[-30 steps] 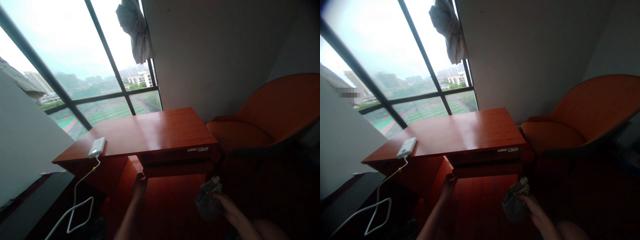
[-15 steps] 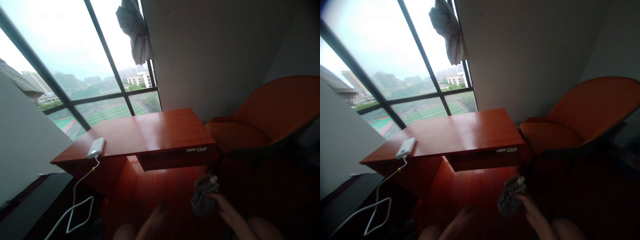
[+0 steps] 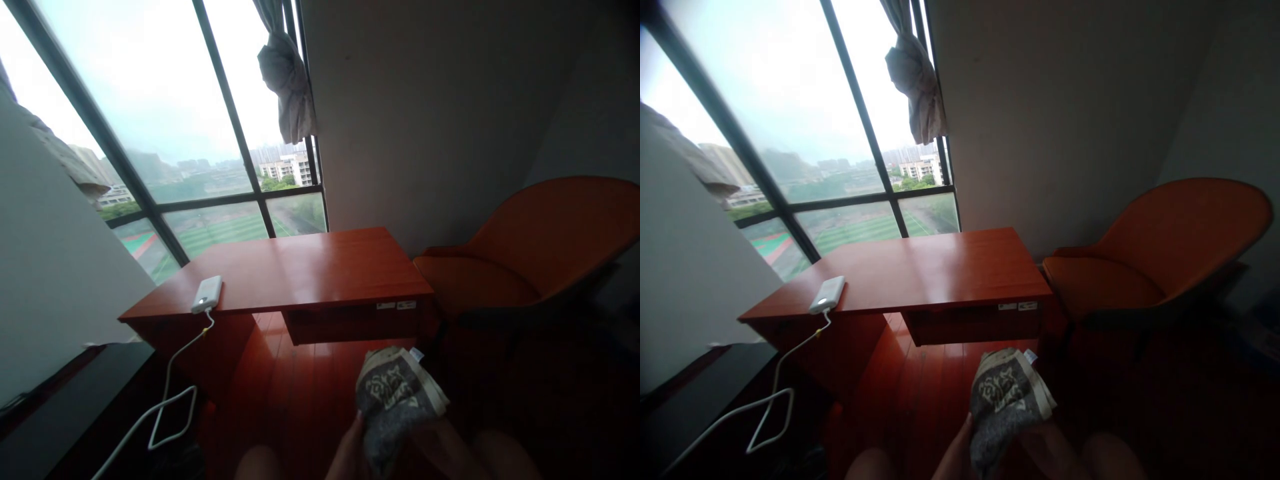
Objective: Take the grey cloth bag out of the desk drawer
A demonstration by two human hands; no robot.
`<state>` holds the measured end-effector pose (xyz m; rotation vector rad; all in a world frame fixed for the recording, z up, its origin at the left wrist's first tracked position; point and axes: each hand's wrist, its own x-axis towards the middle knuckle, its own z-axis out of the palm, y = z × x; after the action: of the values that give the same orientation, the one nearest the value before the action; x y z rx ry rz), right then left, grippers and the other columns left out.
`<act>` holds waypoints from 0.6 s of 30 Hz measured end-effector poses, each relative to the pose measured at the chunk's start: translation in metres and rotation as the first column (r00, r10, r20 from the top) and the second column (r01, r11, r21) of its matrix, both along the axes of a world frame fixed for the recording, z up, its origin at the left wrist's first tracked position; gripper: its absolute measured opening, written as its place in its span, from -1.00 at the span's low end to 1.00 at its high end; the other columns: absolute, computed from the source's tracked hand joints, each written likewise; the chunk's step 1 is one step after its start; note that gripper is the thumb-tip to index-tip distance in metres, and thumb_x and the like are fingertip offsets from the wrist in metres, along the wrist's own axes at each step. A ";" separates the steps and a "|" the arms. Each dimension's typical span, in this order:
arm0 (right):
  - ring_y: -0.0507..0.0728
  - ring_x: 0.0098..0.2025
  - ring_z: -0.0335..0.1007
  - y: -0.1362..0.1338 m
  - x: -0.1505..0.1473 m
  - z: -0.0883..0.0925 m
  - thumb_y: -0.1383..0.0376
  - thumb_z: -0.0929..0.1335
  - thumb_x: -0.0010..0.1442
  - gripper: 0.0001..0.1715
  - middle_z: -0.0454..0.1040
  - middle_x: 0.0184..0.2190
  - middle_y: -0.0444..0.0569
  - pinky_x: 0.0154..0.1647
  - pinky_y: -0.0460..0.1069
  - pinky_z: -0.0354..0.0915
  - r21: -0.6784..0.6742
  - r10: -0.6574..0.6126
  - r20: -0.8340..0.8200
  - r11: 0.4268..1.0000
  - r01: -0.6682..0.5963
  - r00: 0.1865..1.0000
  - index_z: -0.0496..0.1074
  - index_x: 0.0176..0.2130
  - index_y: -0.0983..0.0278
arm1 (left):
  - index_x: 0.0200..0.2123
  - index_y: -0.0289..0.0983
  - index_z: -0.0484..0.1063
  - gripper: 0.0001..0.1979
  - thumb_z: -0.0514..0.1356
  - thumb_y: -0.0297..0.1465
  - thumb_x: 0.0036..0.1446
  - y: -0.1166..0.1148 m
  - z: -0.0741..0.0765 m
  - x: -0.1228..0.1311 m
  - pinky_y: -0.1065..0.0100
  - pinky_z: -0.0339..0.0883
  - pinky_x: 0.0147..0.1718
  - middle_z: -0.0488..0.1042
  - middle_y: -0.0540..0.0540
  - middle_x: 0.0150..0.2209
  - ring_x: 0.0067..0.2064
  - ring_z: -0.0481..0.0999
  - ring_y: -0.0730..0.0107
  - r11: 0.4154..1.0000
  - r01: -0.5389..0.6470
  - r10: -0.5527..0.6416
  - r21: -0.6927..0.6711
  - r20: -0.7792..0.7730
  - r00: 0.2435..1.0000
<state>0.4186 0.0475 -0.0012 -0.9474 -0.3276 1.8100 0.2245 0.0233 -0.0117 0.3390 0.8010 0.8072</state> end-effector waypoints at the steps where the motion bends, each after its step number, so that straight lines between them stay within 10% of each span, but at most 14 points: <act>1: 0.20 -0.33 0.47 -0.002 -0.002 0.004 0.25 0.59 -0.47 -0.68 0.62 -0.47 -0.08 0.02 0.17 0.37 0.016 0.016 -0.045 1.000 -0.016 0.999 0.56 -0.56 0.16 | -0.15 -0.28 0.60 -0.35 0.37 0.11 -0.15 0.001 0.006 0.004 0.15 0.43 -0.06 0.65 -0.27 -0.10 -0.05 0.62 -0.02 0.997 -0.068 0.069 0.037 -0.024 0.997; 11: 0.16 -0.22 0.59 -0.009 0.002 0.017 0.03 0.39 0.07 -0.66 0.71 -0.28 -0.09 -0.12 0.07 0.46 -0.016 0.214 -0.355 0.972 -0.235 0.910 0.61 -0.26 0.16 | -0.30 -0.26 0.58 -0.48 0.56 -0.16 -0.39 0.000 0.031 -0.020 0.07 0.40 0.08 0.68 -0.25 -0.18 0.04 0.59 -0.14 0.946 -0.311 0.316 0.092 -0.055 0.947; 18: 0.22 -0.07 0.57 -0.006 -0.020 0.033 0.18 0.44 0.00 -0.48 0.68 -0.16 -0.01 0.03 0.11 0.41 0.097 0.068 0.152 0.992 -0.083 0.986 0.44 -0.01 0.20 | -0.14 -0.25 0.53 -0.28 0.58 -0.17 -0.46 0.001 -0.015 -0.025 0.00 0.21 0.27 0.53 -0.37 0.10 0.30 0.32 -0.26 0.861 -0.433 0.502 0.266 -0.312 0.807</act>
<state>0.3989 0.0417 0.0314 -1.0104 -0.5519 1.7769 0.1990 0.0239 -0.0264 0.4749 1.1989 1.3168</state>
